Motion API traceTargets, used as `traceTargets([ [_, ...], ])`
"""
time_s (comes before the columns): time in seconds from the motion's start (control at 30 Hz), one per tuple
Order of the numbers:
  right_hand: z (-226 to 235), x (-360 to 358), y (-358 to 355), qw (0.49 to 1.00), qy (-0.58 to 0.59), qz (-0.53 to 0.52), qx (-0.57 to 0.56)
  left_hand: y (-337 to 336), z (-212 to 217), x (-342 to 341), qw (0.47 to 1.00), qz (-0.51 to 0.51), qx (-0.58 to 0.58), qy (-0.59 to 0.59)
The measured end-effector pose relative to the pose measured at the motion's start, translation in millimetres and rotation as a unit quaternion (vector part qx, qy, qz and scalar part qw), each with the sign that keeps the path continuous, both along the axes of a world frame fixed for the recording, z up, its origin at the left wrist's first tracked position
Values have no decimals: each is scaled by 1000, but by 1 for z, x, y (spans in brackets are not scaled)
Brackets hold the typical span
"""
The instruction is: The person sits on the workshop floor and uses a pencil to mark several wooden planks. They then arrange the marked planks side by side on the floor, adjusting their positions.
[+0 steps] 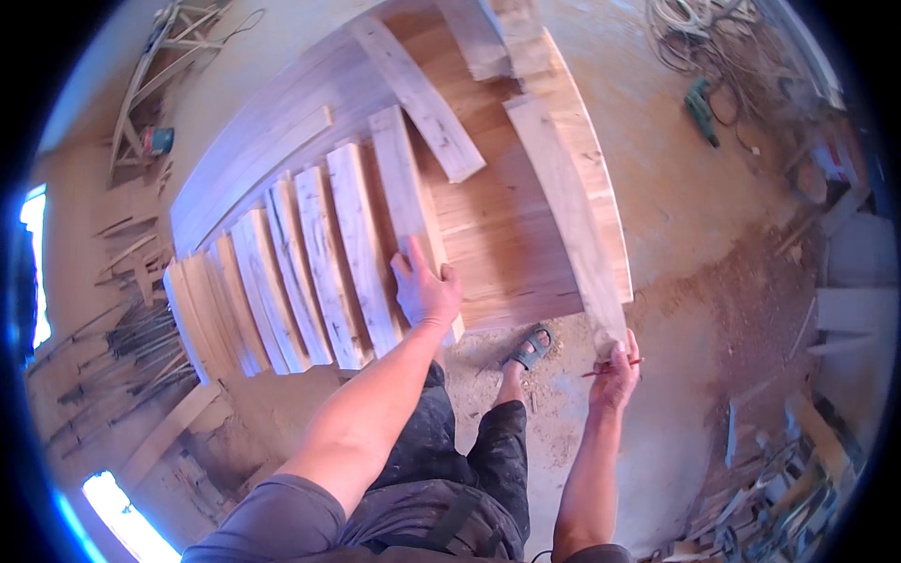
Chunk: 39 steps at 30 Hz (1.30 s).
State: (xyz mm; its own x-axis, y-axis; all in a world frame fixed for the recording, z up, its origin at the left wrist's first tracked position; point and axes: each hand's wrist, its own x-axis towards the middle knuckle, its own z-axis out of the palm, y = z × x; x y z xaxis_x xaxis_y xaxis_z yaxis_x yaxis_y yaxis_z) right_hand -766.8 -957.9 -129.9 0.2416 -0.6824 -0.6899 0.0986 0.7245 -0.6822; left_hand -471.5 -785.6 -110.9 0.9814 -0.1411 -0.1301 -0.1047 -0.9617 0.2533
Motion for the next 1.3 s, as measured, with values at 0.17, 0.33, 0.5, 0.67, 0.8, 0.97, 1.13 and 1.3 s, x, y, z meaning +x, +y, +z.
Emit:
traceTargets([
  [0.17,1,2,-14,971,186,82,-121,-4,4,-1,999,18,-8,47],
  [0.33,33,42,-11,822,415,134,-366,1,9,-1,998,14,-23,48],
  [0.5,52,113,-35,737,368,285,-490,2,9,-1,999,6,-41,32],
  [0.67,27,188,-65,629,398,328,-581,3,8,1,998,6,-49,34],
  [0.8,5,206,-67,615,428,361,-556,5,9,2,996,4,-81,22],
  [0.97,1,208,-65,608,436,363,-555,8,10,3,996,4,-93,13],
  [1.13,4,208,-63,608,436,353,-562,8,8,3,995,16,-90,39],
  [1.3,2,212,-62,596,442,350,-572,10,7,4,996,8,-85,5],
])
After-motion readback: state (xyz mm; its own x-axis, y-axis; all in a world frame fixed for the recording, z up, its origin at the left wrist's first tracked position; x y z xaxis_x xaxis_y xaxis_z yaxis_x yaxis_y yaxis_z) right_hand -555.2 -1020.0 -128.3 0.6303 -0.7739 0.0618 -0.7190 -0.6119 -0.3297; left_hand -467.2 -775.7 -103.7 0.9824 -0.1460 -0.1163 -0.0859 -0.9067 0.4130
